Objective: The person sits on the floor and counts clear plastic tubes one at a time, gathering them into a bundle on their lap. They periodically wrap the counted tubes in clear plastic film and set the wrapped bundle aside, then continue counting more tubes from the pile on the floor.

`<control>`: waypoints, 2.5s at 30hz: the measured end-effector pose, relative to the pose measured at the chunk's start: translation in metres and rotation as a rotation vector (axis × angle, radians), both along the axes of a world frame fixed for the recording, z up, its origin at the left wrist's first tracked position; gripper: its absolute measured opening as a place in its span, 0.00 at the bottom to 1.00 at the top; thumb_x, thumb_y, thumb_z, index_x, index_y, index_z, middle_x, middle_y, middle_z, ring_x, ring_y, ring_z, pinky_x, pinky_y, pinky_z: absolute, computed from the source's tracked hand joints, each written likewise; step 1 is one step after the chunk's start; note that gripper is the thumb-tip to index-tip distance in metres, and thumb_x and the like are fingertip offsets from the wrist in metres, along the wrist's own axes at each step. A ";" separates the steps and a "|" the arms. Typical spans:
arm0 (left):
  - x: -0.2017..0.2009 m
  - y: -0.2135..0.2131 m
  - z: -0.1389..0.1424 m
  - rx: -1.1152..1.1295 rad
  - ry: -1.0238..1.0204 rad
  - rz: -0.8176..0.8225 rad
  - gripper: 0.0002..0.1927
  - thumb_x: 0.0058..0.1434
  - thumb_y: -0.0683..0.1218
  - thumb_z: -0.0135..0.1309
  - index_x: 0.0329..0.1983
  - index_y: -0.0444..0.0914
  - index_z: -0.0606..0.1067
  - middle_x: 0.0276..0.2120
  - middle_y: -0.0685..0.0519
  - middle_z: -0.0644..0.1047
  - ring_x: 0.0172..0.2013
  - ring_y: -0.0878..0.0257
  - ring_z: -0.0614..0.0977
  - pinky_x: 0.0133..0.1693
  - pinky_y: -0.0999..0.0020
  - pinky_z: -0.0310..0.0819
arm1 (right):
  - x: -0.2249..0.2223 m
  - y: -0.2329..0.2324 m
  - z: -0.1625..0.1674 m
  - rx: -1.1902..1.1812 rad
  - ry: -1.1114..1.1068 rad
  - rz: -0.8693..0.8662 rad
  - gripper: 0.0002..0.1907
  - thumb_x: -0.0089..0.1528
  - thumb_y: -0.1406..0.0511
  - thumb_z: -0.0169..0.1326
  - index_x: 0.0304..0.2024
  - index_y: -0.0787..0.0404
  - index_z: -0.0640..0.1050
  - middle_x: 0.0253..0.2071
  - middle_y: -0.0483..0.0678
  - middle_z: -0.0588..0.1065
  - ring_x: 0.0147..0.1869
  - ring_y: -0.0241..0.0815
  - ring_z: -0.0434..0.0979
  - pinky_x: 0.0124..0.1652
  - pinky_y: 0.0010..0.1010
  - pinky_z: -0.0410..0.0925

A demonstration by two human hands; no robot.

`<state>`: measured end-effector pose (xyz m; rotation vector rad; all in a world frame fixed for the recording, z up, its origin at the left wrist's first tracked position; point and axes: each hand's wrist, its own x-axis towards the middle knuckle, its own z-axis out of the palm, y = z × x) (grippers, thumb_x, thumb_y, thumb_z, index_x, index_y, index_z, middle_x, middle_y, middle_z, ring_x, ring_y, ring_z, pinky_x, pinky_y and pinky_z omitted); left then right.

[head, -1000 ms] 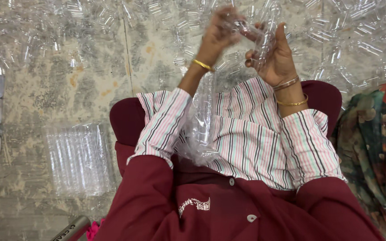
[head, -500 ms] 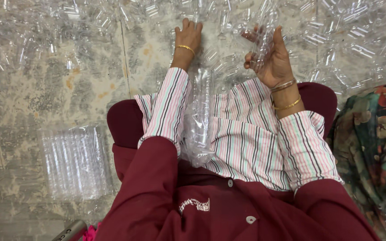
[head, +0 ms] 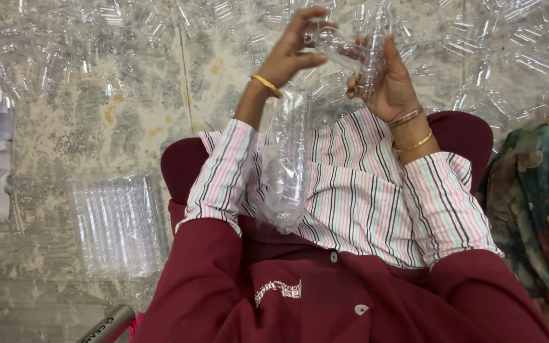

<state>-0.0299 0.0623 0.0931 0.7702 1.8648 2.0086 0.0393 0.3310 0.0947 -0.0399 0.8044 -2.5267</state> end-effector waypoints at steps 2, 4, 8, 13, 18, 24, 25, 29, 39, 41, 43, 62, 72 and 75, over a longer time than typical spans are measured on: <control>-0.015 -0.022 -0.004 -0.067 -0.123 0.230 0.31 0.61 0.41 0.62 0.65 0.49 0.66 0.58 0.50 0.75 0.55 0.54 0.79 0.52 0.53 0.84 | -0.002 0.000 -0.001 -0.036 0.009 0.004 0.32 0.73 0.42 0.45 0.65 0.60 0.70 0.63 0.55 0.74 0.43 0.50 0.83 0.39 0.38 0.77; -0.020 -0.039 -0.014 -0.836 0.176 0.657 0.25 0.63 0.51 0.66 0.62 0.52 0.72 0.56 0.52 0.76 0.55 0.52 0.81 0.57 0.53 0.79 | -0.004 0.000 -0.002 -0.053 0.017 0.003 0.32 0.73 0.43 0.45 0.65 0.60 0.70 0.63 0.56 0.74 0.43 0.50 0.83 0.40 0.39 0.77; -0.005 -0.026 -0.047 -1.235 -0.040 0.591 0.26 0.52 0.55 0.68 0.54 0.55 0.74 0.67 0.48 0.57 0.57 0.38 0.70 0.50 0.40 0.71 | -0.006 0.002 -0.004 -0.040 0.006 -0.008 0.32 0.74 0.43 0.45 0.65 0.60 0.70 0.63 0.57 0.74 0.43 0.50 0.83 0.40 0.40 0.77; 0.003 -0.009 -0.065 -1.189 0.227 0.611 0.30 0.49 0.49 0.70 0.56 0.54 0.74 0.69 0.45 0.57 0.58 0.38 0.71 0.50 0.42 0.72 | -0.004 0.005 -0.003 -0.030 -0.009 -0.040 0.32 0.73 0.43 0.46 0.65 0.60 0.70 0.64 0.56 0.73 0.43 0.50 0.83 0.41 0.40 0.77; -0.012 -0.032 -0.028 -0.568 0.032 0.489 0.32 0.49 0.38 0.68 0.58 0.51 0.76 0.65 0.49 0.72 0.43 0.41 0.74 0.47 0.58 0.75 | -0.006 0.003 0.000 0.088 -0.037 -0.130 0.38 0.69 0.40 0.48 0.68 0.59 0.68 0.68 0.55 0.73 0.43 0.48 0.82 0.42 0.40 0.77; -0.005 -0.046 0.050 -0.458 0.166 0.074 0.32 0.52 0.27 0.53 0.57 0.47 0.78 0.64 0.51 0.76 0.60 0.50 0.73 0.53 0.62 0.79 | -0.004 -0.003 0.011 0.457 0.097 -0.112 0.40 0.68 0.38 0.52 0.65 0.64 0.67 0.63 0.60 0.76 0.40 0.44 0.80 0.39 0.36 0.76; -0.003 -0.042 0.058 -0.488 0.359 0.001 0.32 0.54 0.26 0.54 0.58 0.47 0.78 0.65 0.50 0.74 0.70 0.51 0.70 0.58 0.62 0.79 | -0.003 -0.004 0.013 0.444 0.088 -0.091 0.40 0.68 0.38 0.52 0.65 0.63 0.67 0.62 0.59 0.76 0.39 0.44 0.80 0.38 0.36 0.76; 0.009 -0.030 0.080 -0.882 0.520 0.008 0.36 0.44 0.26 0.47 0.50 0.51 0.81 0.66 0.47 0.70 0.62 0.49 0.74 0.56 0.57 0.74 | -0.001 -0.006 0.019 0.390 0.052 -0.055 0.39 0.67 0.39 0.52 0.64 0.63 0.68 0.60 0.58 0.76 0.39 0.43 0.80 0.37 0.36 0.75; 0.036 0.001 0.102 -1.085 0.732 -0.029 0.30 0.42 0.32 0.55 0.44 0.55 0.82 0.66 0.52 0.67 0.61 0.47 0.69 0.51 0.50 0.71 | -0.001 -0.005 0.004 0.387 0.060 0.028 0.33 0.71 0.43 0.52 0.63 0.61 0.69 0.56 0.53 0.74 0.40 0.45 0.81 0.36 0.39 0.75; 0.037 0.002 0.096 -0.988 0.871 0.063 0.30 0.39 0.35 0.58 0.44 0.57 0.82 0.66 0.52 0.67 0.61 0.47 0.69 0.50 0.48 0.68 | -0.002 -0.002 -0.001 0.251 0.061 0.011 0.33 0.72 0.42 0.50 0.64 0.61 0.70 0.59 0.56 0.75 0.41 0.47 0.82 0.37 0.40 0.75; 0.034 -0.002 0.087 -0.724 1.051 0.209 0.31 0.38 0.39 0.59 0.46 0.59 0.80 0.65 0.51 0.69 0.61 0.46 0.69 0.51 0.50 0.66 | -0.005 0.002 -0.005 0.080 0.054 0.007 0.32 0.73 0.43 0.48 0.65 0.61 0.71 0.61 0.57 0.75 0.42 0.49 0.82 0.38 0.40 0.76; 0.049 0.043 0.056 0.601 -0.363 0.132 0.37 0.68 0.55 0.52 0.76 0.55 0.49 0.69 0.48 0.69 0.63 0.53 0.76 0.62 0.42 0.77 | 0.005 -0.011 0.001 -0.387 0.068 0.117 0.34 0.74 0.42 0.33 0.67 0.59 0.69 0.71 0.56 0.69 0.47 0.59 0.83 0.46 0.45 0.76; 0.039 0.025 0.064 0.564 -0.481 0.229 0.34 0.69 0.68 0.43 0.70 0.48 0.57 0.54 0.39 0.77 0.54 0.44 0.82 0.52 0.31 0.82 | 0.006 -0.020 0.014 -0.389 0.128 0.204 0.36 0.73 0.42 0.34 0.67 0.62 0.70 0.69 0.67 0.70 0.42 0.56 0.84 0.39 0.38 0.78; 0.036 0.000 0.077 0.728 -0.416 0.211 0.32 0.73 0.67 0.41 0.69 0.41 0.61 0.57 0.39 0.76 0.58 0.45 0.81 0.58 0.31 0.80 | 0.013 -0.019 0.031 0.050 0.254 0.137 0.32 0.76 0.43 0.40 0.62 0.65 0.70 0.55 0.67 0.76 0.36 0.49 0.82 0.38 0.36 0.76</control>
